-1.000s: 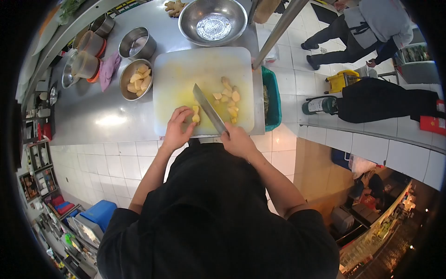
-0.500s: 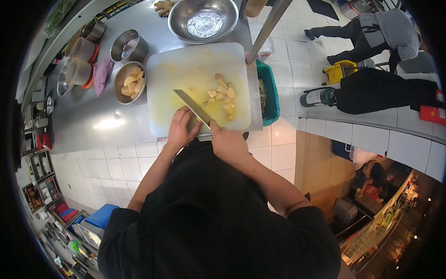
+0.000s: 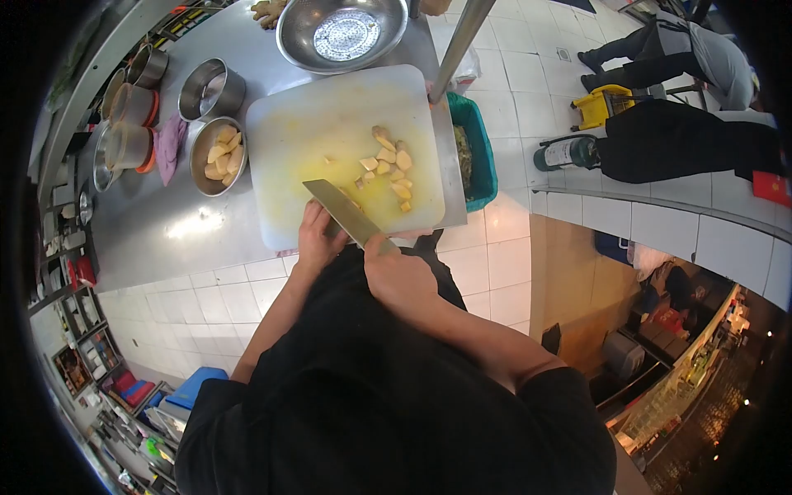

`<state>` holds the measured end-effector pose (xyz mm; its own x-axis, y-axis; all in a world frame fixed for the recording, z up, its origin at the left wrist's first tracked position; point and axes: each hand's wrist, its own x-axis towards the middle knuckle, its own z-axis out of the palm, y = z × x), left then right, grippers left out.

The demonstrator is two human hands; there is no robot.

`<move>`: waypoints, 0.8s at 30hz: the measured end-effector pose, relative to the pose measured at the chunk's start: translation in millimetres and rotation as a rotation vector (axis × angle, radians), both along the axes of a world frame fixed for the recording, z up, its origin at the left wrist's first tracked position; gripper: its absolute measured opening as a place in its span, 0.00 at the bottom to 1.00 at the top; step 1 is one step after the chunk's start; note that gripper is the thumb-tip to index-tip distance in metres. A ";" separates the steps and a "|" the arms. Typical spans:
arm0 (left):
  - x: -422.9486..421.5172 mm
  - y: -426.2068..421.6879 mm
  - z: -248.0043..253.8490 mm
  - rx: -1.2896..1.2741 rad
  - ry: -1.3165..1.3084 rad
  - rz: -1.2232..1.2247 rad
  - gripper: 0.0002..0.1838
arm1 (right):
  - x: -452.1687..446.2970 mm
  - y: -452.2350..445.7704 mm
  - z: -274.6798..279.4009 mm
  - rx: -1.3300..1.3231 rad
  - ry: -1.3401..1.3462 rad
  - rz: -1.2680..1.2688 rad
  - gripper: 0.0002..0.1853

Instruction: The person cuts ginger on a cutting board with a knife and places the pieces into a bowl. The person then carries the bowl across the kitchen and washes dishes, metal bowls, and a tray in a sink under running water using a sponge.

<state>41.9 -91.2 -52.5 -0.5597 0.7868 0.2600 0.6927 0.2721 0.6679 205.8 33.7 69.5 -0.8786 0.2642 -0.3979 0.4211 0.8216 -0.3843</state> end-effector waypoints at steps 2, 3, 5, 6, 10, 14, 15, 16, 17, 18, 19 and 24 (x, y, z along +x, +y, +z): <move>-0.4 0.0 0.1 0.002 -0.009 -0.005 0.28 | -4.5 -2.8 2.3 -0.003 -0.006 -0.006 0.25; -1.1 0.4 -0.1 0.007 -0.016 -0.006 0.28 | -6.7 -3.4 4.3 -0.005 -0.028 -0.008 0.24; -1.3 0.6 -0.9 0.008 -0.002 -0.004 0.28 | -10.9 -4.4 0.8 -0.007 -0.054 -0.010 0.23; -0.5 0.5 -1.1 0.009 0.012 0.000 0.28 | -13.4 -3.8 -7.0 -0.039 0.006 -0.035 0.21; -1.3 1.5 -1.7 0.016 -0.003 0.004 0.27 | -19.8 4.3 -15.6 -0.117 0.034 -0.089 0.11; -1.9 6.4 0.9 0.063 0.012 -0.005 0.24 | -17.8 13.4 -31.5 -0.179 0.044 -0.116 0.11; -2.0 7.4 2.6 0.061 0.017 -0.007 0.23 | -16.2 14.9 -58.9 -0.108 0.177 -0.101 0.10; -1.0 5.9 2.4 0.058 0.018 -0.002 0.23 | -15.2 15.8 -81.7 -0.040 0.308 -0.085 0.09; -1.3 5.1 0.8 0.060 0.005 -0.004 0.23 | -21.2 24.2 -99.2 -0.042 0.310 -0.085 0.09; -2.1 5.7 -0.7 0.066 -0.004 -0.007 0.23 | -33.0 40.1 -115.6 -0.150 0.406 -0.090 0.11; -2.8 5.1 -1.1 0.066 0.004 -0.008 0.23 | -46.2 52.9 -112.1 -0.260 0.504 -0.097 0.13; -3.8 1.0 6.3 0.032 -0.148 0.038 0.28 | -47.1 87.5 -40.7 -0.791 -0.136 -0.376 0.15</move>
<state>38.1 -90.2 -46.1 -0.6231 0.7569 0.1970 0.5757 0.2733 0.7706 158.8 121.2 28.8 -0.7206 0.1294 -0.6812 0.6933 0.1347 -0.7079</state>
